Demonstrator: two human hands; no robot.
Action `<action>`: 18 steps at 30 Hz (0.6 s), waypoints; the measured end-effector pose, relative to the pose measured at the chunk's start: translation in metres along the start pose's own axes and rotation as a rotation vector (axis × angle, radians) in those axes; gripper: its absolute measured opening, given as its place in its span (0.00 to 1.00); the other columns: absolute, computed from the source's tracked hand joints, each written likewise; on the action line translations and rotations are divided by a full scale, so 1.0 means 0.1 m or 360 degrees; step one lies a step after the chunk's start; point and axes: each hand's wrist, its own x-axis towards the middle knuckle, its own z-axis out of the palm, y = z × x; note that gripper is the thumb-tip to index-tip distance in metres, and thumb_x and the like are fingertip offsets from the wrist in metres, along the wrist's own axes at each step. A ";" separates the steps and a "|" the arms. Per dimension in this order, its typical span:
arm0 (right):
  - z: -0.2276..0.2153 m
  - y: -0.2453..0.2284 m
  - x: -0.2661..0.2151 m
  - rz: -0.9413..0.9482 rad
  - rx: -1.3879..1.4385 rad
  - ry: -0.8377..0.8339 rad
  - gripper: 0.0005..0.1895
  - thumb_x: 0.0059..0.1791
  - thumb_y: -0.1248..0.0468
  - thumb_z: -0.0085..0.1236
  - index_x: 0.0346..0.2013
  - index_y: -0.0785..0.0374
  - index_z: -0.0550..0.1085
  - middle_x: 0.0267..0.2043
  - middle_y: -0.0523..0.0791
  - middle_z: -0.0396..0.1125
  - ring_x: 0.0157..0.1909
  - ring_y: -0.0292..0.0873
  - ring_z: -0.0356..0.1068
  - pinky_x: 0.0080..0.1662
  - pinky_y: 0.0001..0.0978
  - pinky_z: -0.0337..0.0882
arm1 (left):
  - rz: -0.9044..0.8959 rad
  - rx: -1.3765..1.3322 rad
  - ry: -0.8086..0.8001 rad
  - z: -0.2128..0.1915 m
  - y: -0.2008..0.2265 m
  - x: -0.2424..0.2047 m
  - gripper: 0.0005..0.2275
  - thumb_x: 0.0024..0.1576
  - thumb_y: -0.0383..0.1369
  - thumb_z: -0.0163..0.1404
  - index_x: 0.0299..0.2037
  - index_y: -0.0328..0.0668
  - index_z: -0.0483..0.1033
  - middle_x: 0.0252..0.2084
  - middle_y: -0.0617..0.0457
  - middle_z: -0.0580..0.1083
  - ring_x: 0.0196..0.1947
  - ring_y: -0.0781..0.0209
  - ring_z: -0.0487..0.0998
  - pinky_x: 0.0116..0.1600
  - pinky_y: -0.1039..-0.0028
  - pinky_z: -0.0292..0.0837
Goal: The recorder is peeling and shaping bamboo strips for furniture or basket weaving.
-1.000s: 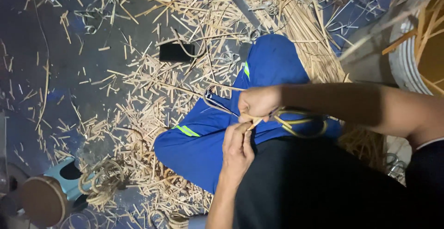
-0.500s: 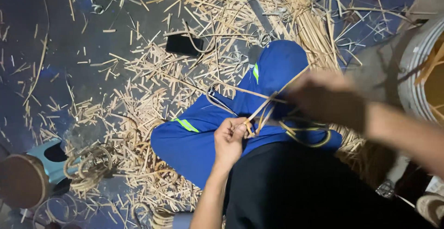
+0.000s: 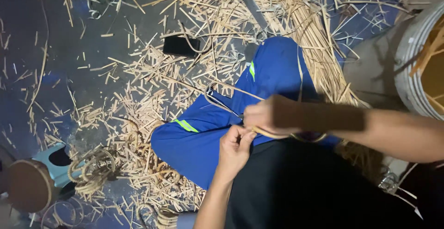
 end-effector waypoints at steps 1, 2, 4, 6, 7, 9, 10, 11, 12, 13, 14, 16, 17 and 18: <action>0.02 0.05 0.02 0.0052 0.0188 0.0107 0.06 0.47 0.61 0.59 0.34 0.60 0.75 0.33 0.46 0.68 0.31 0.48 0.71 0.32 0.39 0.70 | 0.0131 0.0129 0.0068 0.00 0.10 0.00 0.02 0.60 0.24 0.57 0.39 0.33 0.77 0.34 0.50 0.80 0.33 0.68 0.77 0.40 0.75 0.74; 0.04 0.09 0.04 0.0102 0.0375 0.0215 0.06 0.48 0.61 0.60 0.34 0.60 0.75 0.32 0.45 0.68 0.31 0.48 0.72 0.31 0.38 0.70 | 0.0262 0.0258 0.0135 0.00 0.19 -0.01 0.04 0.59 0.25 0.58 0.38 0.33 0.76 0.36 0.48 0.82 0.34 0.65 0.81 0.42 0.74 0.76; 0.10 0.17 0.06 0.0175 0.0545 0.0247 0.06 0.48 0.60 0.59 0.32 0.60 0.75 0.30 0.45 0.69 0.31 0.48 0.73 0.31 0.38 0.70 | 0.0297 0.0287 0.0146 0.01 0.24 -0.02 0.04 0.59 0.25 0.57 0.38 0.33 0.75 0.37 0.46 0.82 0.36 0.62 0.82 0.43 0.72 0.77; 0.13 0.22 0.11 0.0242 0.0722 0.0275 0.07 0.49 0.60 0.59 0.31 0.60 0.75 0.29 0.45 0.70 0.31 0.48 0.73 0.31 0.38 0.70 | 0.0327 0.0317 0.0163 0.01 0.25 -0.04 0.03 0.60 0.25 0.56 0.37 0.33 0.74 0.39 0.44 0.82 0.38 0.60 0.84 0.44 0.70 0.78; 0.12 0.22 0.14 0.0387 0.0764 0.0162 0.09 0.49 0.58 0.58 0.29 0.60 0.76 0.26 0.45 0.71 0.29 0.48 0.73 0.31 0.38 0.69 | 0.0376 0.0276 0.0165 0.01 0.25 -0.05 0.04 0.61 0.24 0.54 0.38 0.33 0.72 0.41 0.44 0.81 0.40 0.58 0.84 0.45 0.70 0.78; 0.13 0.25 0.16 0.0534 0.0809 0.0051 0.11 0.49 0.56 0.58 0.28 0.59 0.76 0.23 0.44 0.71 0.27 0.47 0.74 0.30 0.39 0.69 | 0.0422 0.0236 0.0163 0.01 0.26 -0.06 0.04 0.62 0.24 0.53 0.39 0.34 0.70 0.43 0.44 0.81 0.42 0.57 0.84 0.47 0.69 0.78; 0.15 0.28 0.15 0.0591 0.0812 -0.0037 0.12 0.50 0.56 0.57 0.27 0.59 0.77 0.23 0.45 0.72 0.27 0.47 0.74 0.30 0.39 0.69 | 0.0349 0.0285 0.0175 0.01 0.28 -0.06 0.04 0.61 0.24 0.53 0.41 0.34 0.71 0.40 0.45 0.80 0.39 0.56 0.84 0.44 0.69 0.78; 0.16 0.31 0.15 0.0644 0.0810 -0.0121 0.12 0.50 0.55 0.56 0.27 0.58 0.77 0.22 0.45 0.72 0.26 0.46 0.74 0.30 0.39 0.69 | 0.0282 0.0335 0.0189 0.01 0.30 -0.05 0.04 0.61 0.24 0.54 0.43 0.34 0.72 0.37 0.45 0.80 0.35 0.56 0.84 0.41 0.70 0.78; 0.10 0.29 0.19 0.0643 0.0808 -0.0115 0.12 0.50 0.55 0.56 0.27 0.58 0.77 0.22 0.45 0.72 0.26 0.46 0.74 0.30 0.39 0.69 | 0.0286 0.0339 0.0187 0.00 0.32 -0.03 0.04 0.61 0.24 0.54 0.43 0.34 0.72 0.37 0.45 0.80 0.35 0.56 0.84 0.41 0.70 0.78; 0.04 0.27 0.23 0.0710 0.0818 -0.0213 0.13 0.50 0.55 0.55 0.27 0.59 0.78 0.22 0.46 0.72 0.26 0.46 0.75 0.31 0.38 0.70 | 0.0528 0.0478 0.0169 0.00 0.35 -0.02 0.05 0.61 0.22 0.53 0.45 0.33 0.73 0.40 0.43 0.79 0.39 0.51 0.83 0.44 0.68 0.78; -0.03 0.25 0.27 0.0776 0.0828 -0.0310 0.14 0.50 0.54 0.54 0.28 0.59 0.78 0.23 0.46 0.73 0.27 0.46 0.76 0.31 0.38 0.71 | 0.0769 0.0616 0.0148 -0.01 0.38 0.00 0.07 0.61 0.21 0.53 0.48 0.32 0.74 0.43 0.40 0.78 0.42 0.47 0.82 0.46 0.65 0.77; -0.07 0.31 0.28 0.0835 0.0839 -0.0357 0.13 0.49 0.53 0.55 0.29 0.58 0.79 0.24 0.46 0.74 0.27 0.46 0.77 0.32 0.38 0.72 | 0.0773 0.0639 0.0157 0.01 0.41 0.03 0.07 0.61 0.21 0.53 0.49 0.32 0.75 0.43 0.40 0.78 0.42 0.46 0.81 0.47 0.65 0.77; -0.10 0.35 0.27 0.0893 0.0850 -0.0413 0.13 0.48 0.52 0.56 0.30 0.58 0.80 0.25 0.46 0.76 0.28 0.45 0.78 0.32 0.37 0.74 | 0.0772 0.0657 0.0174 0.02 0.43 0.04 0.08 0.61 0.21 0.53 0.49 0.33 0.75 0.44 0.40 0.77 0.43 0.46 0.81 0.47 0.64 0.77; -0.20 0.43 0.21 0.0899 0.0847 -0.0411 0.13 0.48 0.52 0.56 0.30 0.58 0.80 0.25 0.46 0.76 0.28 0.45 0.78 0.32 0.37 0.74 | 0.0775 0.0653 0.0169 0.02 0.44 0.07 0.08 0.61 0.21 0.53 0.49 0.33 0.75 0.44 0.40 0.77 0.43 0.46 0.81 0.47 0.64 0.77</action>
